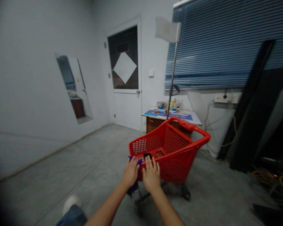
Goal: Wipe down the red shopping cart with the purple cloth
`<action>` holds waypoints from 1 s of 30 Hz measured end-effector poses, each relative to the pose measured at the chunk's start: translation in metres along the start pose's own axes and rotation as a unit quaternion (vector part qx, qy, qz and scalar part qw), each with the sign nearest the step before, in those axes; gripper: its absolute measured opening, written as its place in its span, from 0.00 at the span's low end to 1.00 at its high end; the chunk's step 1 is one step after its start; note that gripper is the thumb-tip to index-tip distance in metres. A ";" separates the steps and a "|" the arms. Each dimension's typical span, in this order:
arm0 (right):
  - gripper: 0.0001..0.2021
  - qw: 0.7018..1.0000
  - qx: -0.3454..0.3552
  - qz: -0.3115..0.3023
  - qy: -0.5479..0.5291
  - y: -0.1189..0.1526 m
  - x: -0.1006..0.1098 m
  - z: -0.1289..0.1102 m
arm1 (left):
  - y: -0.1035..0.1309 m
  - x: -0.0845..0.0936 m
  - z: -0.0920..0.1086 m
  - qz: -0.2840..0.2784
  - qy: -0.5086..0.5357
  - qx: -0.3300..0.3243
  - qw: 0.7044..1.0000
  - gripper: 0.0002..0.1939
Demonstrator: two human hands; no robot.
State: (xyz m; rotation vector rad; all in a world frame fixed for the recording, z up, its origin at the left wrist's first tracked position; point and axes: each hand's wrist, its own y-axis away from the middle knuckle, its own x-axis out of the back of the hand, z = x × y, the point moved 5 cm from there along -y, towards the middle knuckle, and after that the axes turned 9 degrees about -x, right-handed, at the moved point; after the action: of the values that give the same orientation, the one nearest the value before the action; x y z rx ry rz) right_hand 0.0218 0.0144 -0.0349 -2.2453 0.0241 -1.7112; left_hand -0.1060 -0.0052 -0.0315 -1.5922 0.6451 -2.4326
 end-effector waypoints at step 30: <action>0.30 0.999 0.038 -0.014 -0.019 -0.017 0.009 0.022 | 0.002 -0.007 -0.014 -0.027 -0.078 -0.080 0.993 0.28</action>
State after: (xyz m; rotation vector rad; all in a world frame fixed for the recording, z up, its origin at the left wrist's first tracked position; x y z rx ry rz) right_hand 0.0424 0.0339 -0.0269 -2.2318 -0.0810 -1.6545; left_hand -0.1153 -0.0007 -0.0432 -1.8621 0.7951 -2.3146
